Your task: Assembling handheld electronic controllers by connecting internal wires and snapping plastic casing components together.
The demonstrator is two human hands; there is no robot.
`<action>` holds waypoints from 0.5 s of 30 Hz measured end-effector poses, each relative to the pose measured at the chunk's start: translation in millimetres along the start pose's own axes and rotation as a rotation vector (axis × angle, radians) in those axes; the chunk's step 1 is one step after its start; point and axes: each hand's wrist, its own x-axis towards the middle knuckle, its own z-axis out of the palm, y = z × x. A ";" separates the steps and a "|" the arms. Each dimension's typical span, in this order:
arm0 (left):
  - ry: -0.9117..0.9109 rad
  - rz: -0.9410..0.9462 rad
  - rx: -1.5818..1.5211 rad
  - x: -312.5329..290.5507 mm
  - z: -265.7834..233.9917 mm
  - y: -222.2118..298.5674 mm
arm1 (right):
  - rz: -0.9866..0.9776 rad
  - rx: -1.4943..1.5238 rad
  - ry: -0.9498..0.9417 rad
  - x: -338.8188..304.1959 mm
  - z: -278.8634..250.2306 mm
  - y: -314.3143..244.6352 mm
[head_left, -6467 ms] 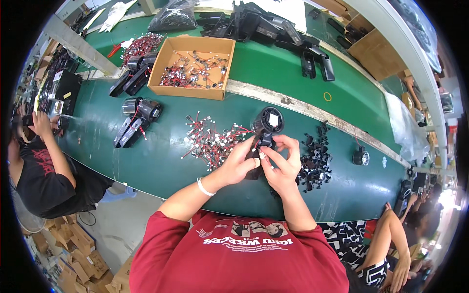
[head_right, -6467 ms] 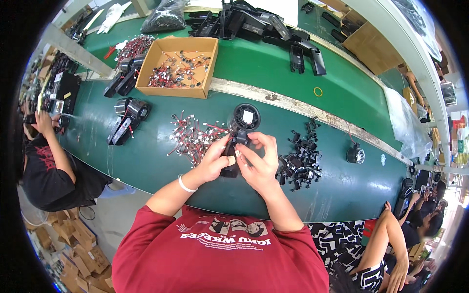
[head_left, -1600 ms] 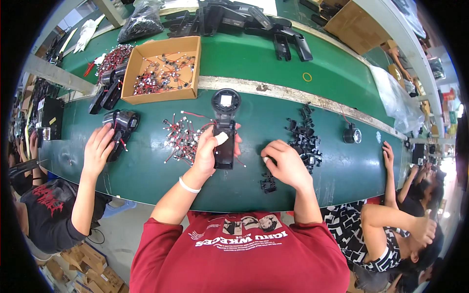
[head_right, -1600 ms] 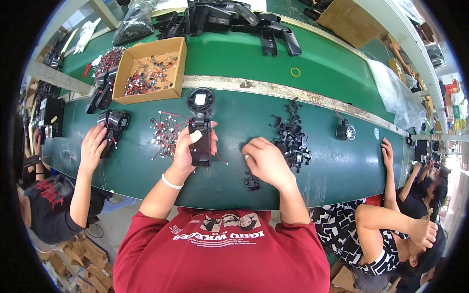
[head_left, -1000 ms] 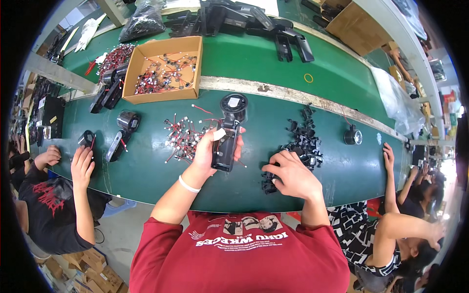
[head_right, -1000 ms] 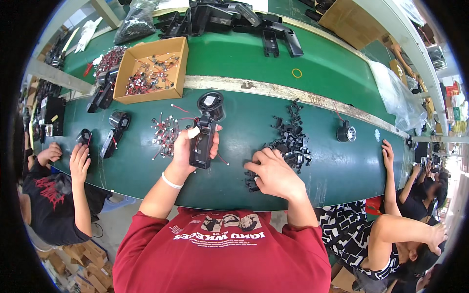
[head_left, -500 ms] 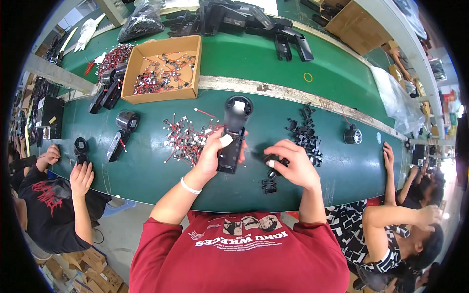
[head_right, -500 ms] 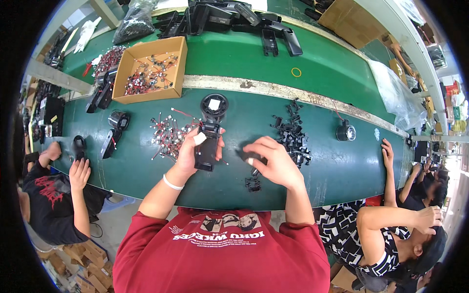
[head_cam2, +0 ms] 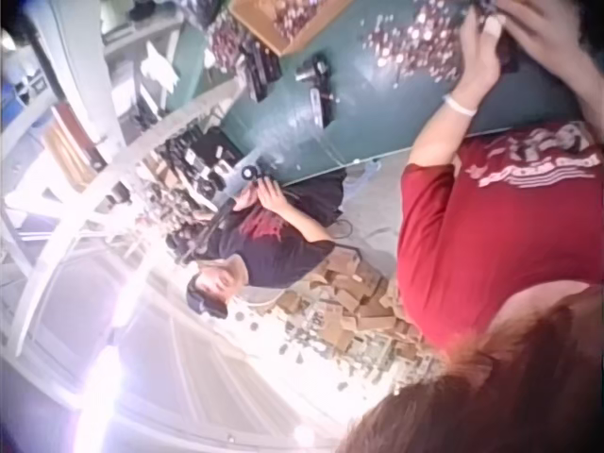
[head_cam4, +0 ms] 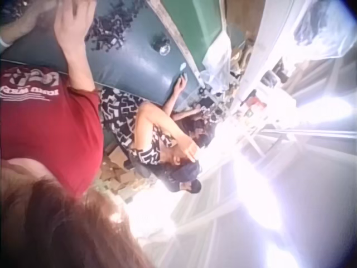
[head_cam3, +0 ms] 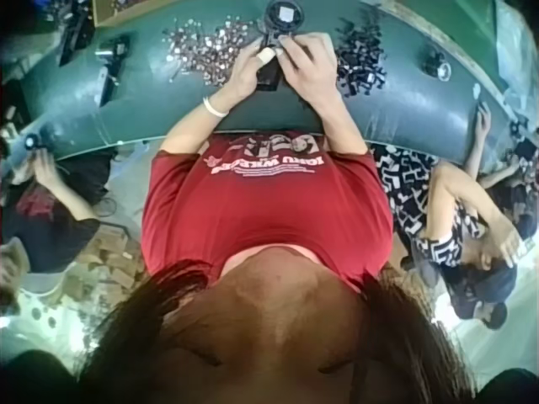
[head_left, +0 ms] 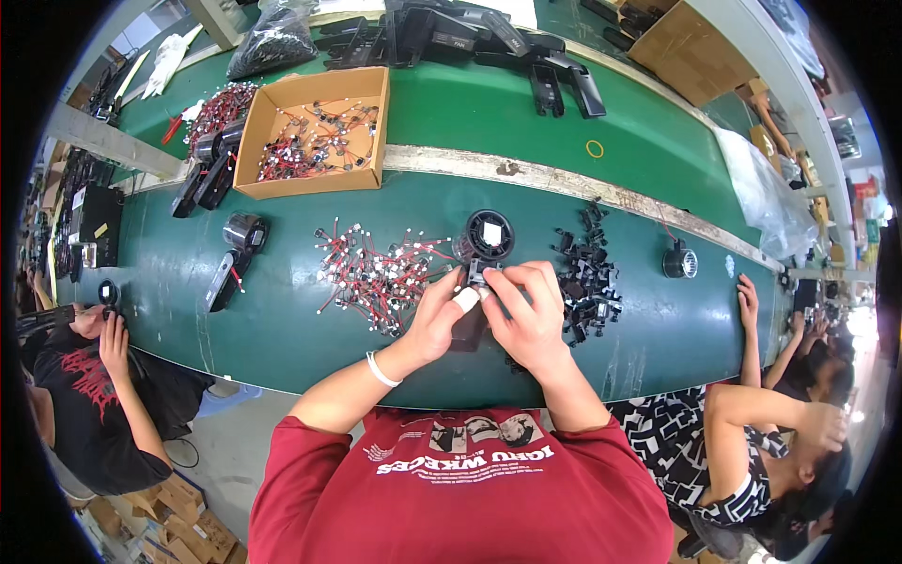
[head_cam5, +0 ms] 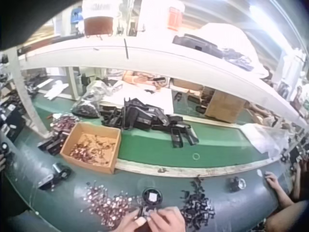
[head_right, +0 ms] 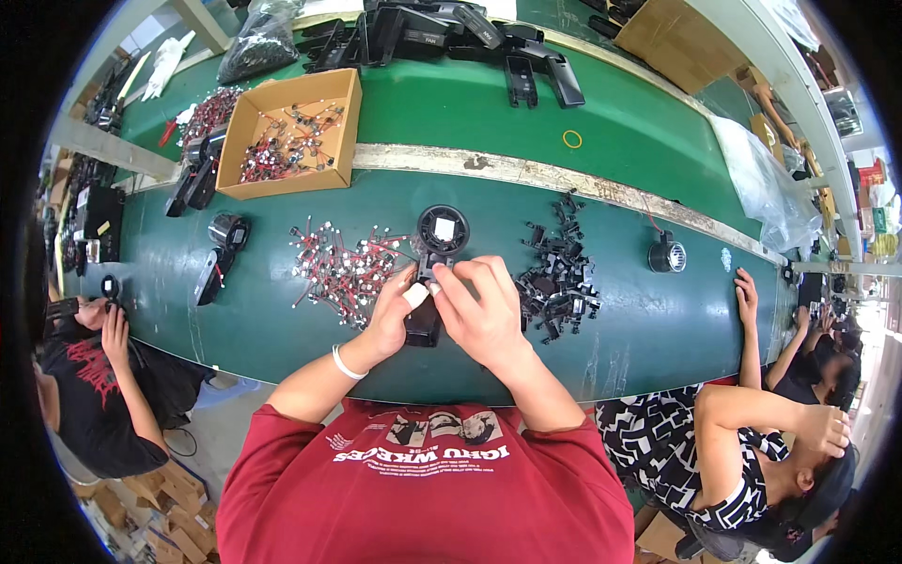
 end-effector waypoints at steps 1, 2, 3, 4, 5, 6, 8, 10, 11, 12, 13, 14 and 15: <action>0.007 0.002 0.022 -0.6 0.1 1.9 | -0.030 -0.035 -0.034 1.5 -2.9 -0.4; 0.013 0.004 0.045 -1.2 0.0 3.0 | -0.060 -0.070 -0.067 2.4 -5.2 -0.9; 0.015 0.004 0.045 -1.6 -0.3 1.9 | -0.061 -0.069 -0.068 2.8 -6.8 -1.6; 0.034 -0.013 0.027 -2.2 -0.9 -0.4 | -0.081 -0.093 -0.100 2.9 -8.0 -2.4; 0.050 -0.029 0.009 -2.2 -1.1 -2.7 | -0.101 -0.119 -0.131 3.0 -9.2 -2.4; 0.050 -0.029 0.009 -2.5 0.0 -5.6 | -0.147 -0.085 -0.157 2.7 -8.8 -0.7; 0.111 -0.072 0.030 -2.2 5.5 -9.1 | -0.202 -0.011 -0.199 1.8 -4.6 6.5; 0.144 -0.003 0.099 -1.8 7.6 -5.8 | -0.159 0.061 -0.179 2.5 -6.4 10.5; 0.123 -0.004 0.144 -1.4 5.8 -4.5 | -0.121 0.136 -0.158 5.5 -7.0 10.3; 0.102 -0.005 0.188 -1.1 3.7 -3.9 | 0.006 0.218 -0.115 3.7 -9.7 5.5; 0.085 0.060 0.271 -0.8 -0.7 -10.5 | 0.100 0.281 -0.077 0.3 -8.3 4.5; 0.085 0.059 0.269 -0.6 0.5 -10.0 | 0.196 0.342 -0.039 -3.6 -7.1 4.5; 0.083 0.086 0.205 -0.3 2.4 -8.7 | 0.256 0.364 -0.096 -6.1 -6.9 5.1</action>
